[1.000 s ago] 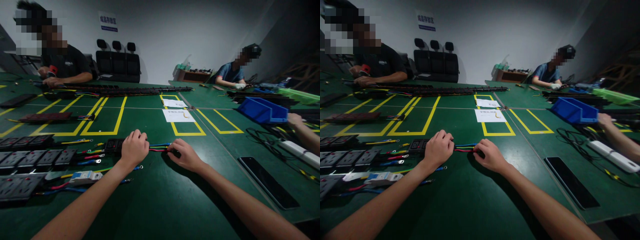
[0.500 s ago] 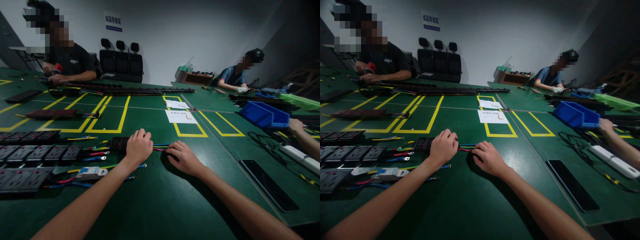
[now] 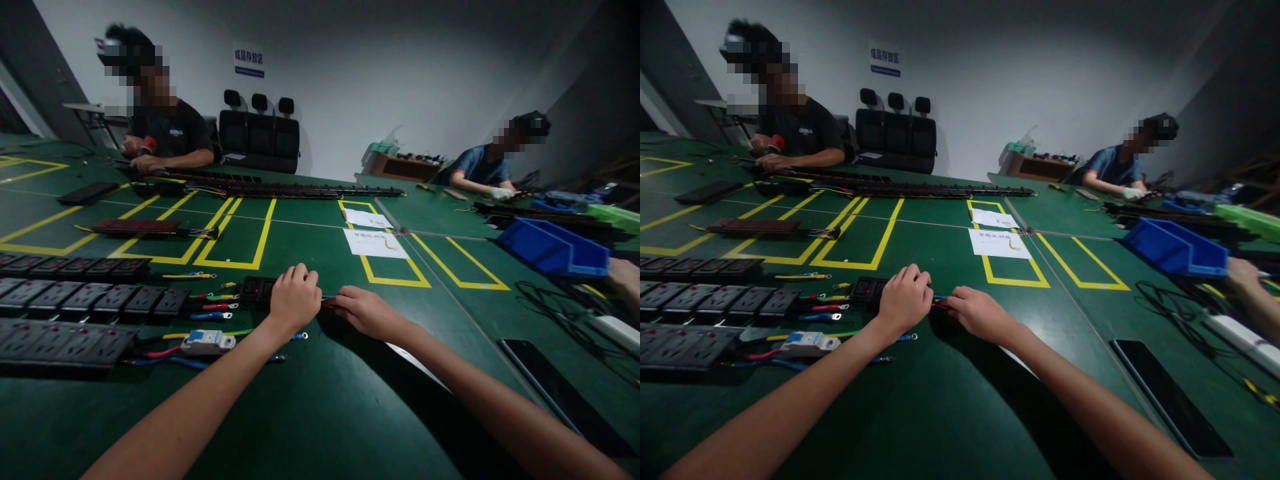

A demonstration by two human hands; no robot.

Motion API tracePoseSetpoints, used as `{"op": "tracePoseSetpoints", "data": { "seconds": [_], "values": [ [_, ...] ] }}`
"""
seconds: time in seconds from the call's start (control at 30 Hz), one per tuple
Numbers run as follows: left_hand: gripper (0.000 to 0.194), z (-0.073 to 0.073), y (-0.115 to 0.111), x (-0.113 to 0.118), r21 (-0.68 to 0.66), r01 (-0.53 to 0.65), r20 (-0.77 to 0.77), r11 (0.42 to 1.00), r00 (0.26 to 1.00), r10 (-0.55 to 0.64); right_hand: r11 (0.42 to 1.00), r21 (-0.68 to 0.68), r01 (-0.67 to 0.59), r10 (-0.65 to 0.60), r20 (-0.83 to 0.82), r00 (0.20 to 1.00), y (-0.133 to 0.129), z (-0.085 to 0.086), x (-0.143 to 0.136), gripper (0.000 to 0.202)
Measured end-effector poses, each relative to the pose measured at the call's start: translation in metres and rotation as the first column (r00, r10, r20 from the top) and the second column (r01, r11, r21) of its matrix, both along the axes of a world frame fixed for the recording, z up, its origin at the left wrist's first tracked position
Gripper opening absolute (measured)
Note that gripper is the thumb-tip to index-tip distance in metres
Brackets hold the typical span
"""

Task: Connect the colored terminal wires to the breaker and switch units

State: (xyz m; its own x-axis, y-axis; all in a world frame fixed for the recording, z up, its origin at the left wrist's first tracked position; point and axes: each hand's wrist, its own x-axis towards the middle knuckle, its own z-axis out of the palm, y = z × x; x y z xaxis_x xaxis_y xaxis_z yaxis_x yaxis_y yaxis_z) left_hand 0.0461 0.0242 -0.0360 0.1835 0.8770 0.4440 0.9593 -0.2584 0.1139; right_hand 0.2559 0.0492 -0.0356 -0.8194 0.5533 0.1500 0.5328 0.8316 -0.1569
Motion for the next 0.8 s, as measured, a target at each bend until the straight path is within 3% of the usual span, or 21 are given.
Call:
{"op": "tracePoseSetpoints", "data": {
  "seconds": [0.23, 0.47, 0.8],
  "values": [
    [0.013, 0.000, 0.000, 0.000, -0.028, 0.001, 0.008, 1.000, 1.000, -0.001, 0.977, 0.210, -0.036, 0.023, 0.062, 0.998, -0.001, -0.016, -0.004, 0.025],
    [0.013, -0.001, 0.000, 0.002, -0.045, -0.021, -0.011, 0.999, 1.000, 0.020, 0.990, 0.135, 0.047, -0.049, 0.011, 0.999, -0.004, -0.019, -0.003, 0.028],
    [0.013, -0.002, 0.000, 0.003, -0.022, -0.018, -0.006, 1.000, 1.000, 0.018, 0.992, 0.123, -0.018, 0.016, 0.019, 1.000, -0.003, -0.015, -0.001, 0.032]
  ]
}}
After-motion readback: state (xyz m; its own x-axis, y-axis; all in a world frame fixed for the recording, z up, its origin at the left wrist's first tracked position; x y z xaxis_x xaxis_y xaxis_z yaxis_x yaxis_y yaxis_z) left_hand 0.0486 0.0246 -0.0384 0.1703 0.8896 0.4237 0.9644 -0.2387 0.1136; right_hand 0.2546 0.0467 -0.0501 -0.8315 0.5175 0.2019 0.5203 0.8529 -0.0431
